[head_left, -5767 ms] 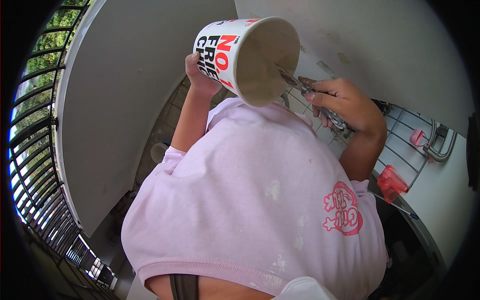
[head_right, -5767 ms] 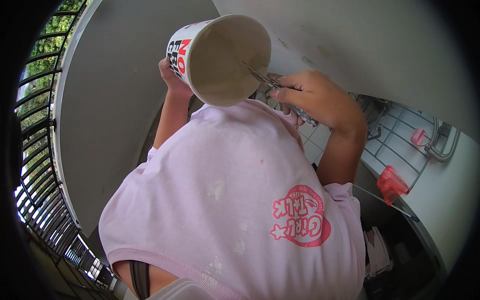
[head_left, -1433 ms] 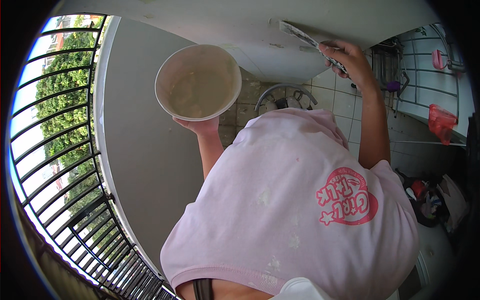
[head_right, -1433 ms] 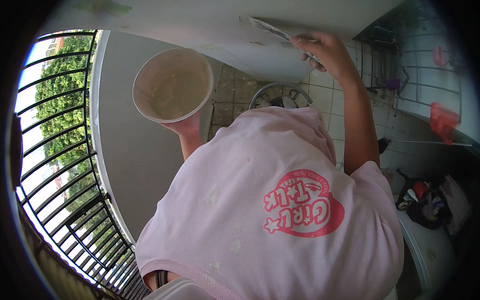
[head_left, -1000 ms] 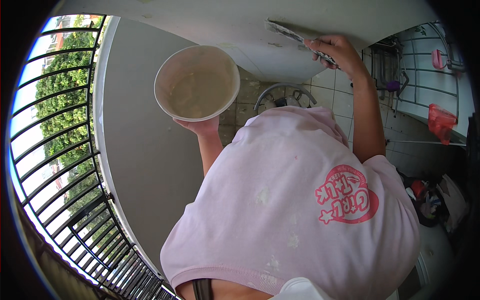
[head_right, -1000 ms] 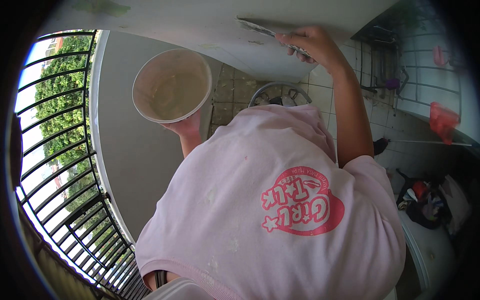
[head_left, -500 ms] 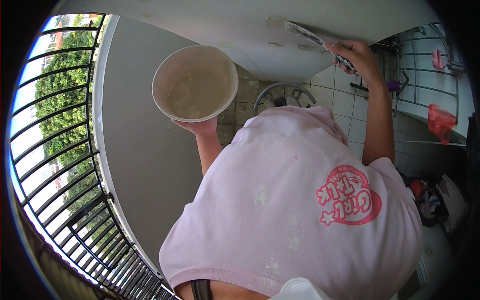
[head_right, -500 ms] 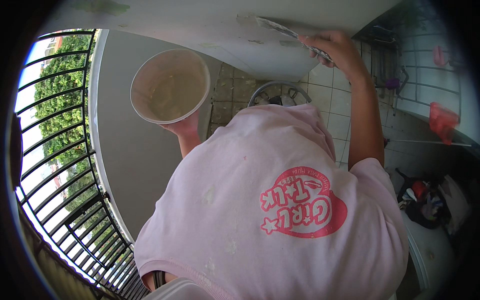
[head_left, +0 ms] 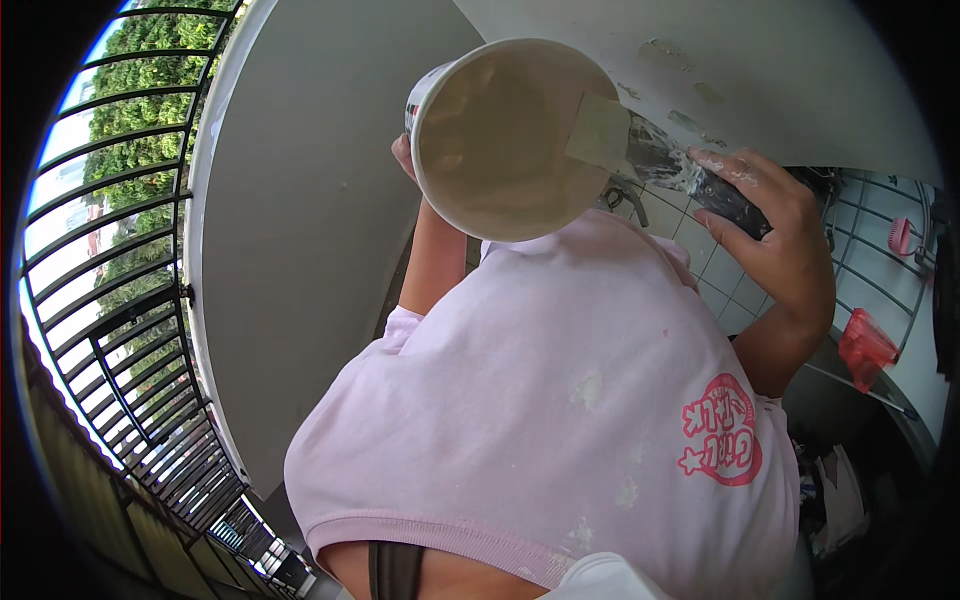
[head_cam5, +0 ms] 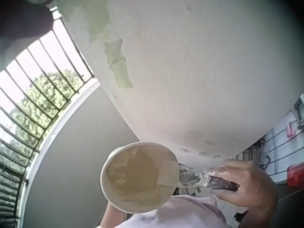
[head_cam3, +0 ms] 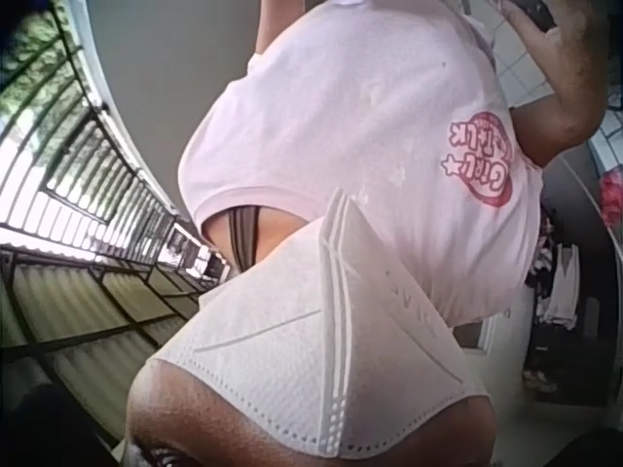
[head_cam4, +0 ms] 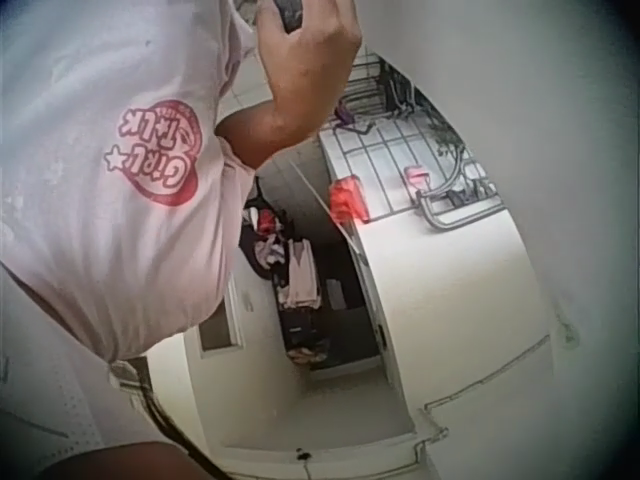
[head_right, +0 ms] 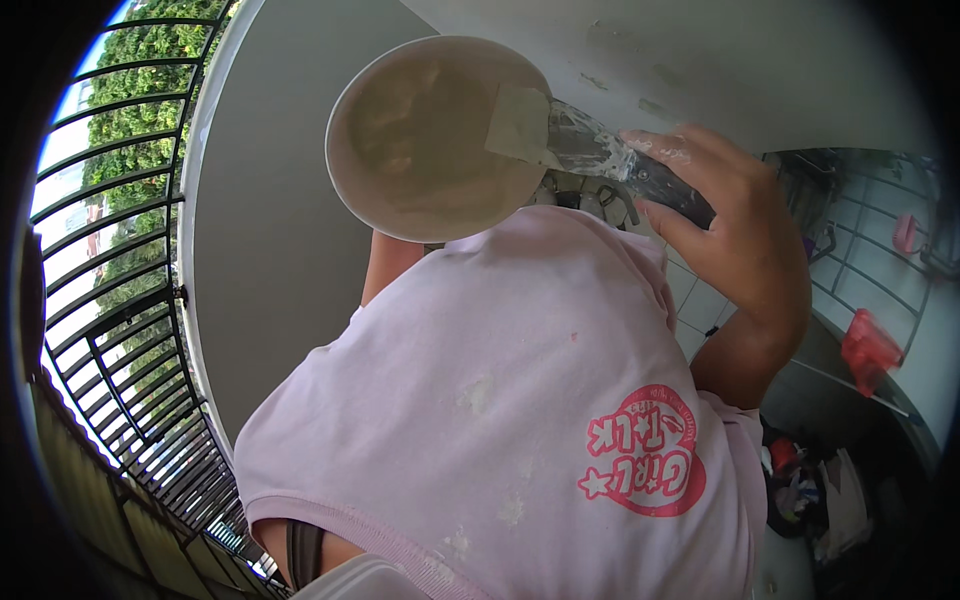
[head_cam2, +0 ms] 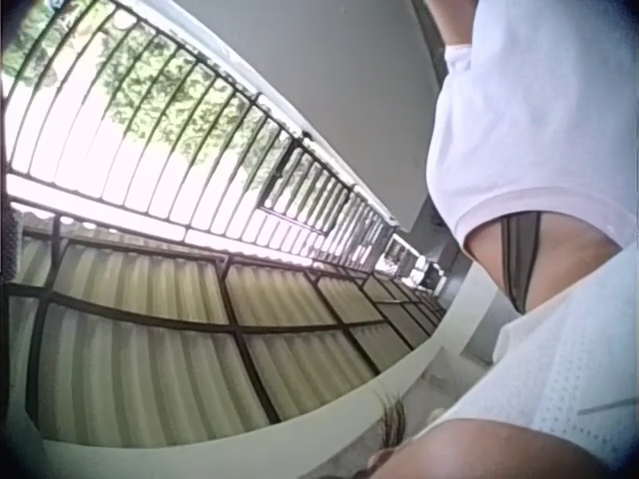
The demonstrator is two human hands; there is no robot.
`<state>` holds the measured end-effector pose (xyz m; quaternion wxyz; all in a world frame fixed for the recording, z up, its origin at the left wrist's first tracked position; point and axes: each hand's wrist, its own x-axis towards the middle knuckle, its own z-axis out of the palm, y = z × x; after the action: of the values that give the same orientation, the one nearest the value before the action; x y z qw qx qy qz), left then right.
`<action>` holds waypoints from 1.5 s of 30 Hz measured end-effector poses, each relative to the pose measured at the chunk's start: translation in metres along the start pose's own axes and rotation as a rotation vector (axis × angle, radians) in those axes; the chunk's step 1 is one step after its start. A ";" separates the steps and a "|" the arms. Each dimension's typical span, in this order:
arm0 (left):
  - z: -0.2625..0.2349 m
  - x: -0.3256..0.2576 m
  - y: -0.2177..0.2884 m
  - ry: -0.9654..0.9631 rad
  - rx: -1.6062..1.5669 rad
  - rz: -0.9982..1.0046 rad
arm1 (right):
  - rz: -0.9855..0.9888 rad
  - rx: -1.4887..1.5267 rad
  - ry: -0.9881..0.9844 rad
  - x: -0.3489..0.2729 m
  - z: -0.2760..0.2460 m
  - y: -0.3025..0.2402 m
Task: Applying putty or patching compound to a wall using a putty knife.
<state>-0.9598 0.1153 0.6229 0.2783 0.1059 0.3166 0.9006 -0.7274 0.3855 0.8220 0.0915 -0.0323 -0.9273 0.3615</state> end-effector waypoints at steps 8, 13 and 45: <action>0.005 0.029 -0.030 -0.001 -0.169 -0.179 | -0.164 -0.156 -0.029 0.023 -0.011 -0.052; 0.035 -0.020 -0.042 0.017 -0.290 -0.277 | -0.240 -0.235 0.094 0.036 -0.023 -0.063; 0.019 -0.078 -0.084 0.281 -0.766 -0.548 | -0.115 -0.393 -0.688 0.123 0.097 -0.052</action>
<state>-0.8520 0.1349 0.5831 0.4787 -0.2139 0.0133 0.8514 -0.8667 0.2985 0.8056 -0.2122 0.1255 -0.9556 0.1614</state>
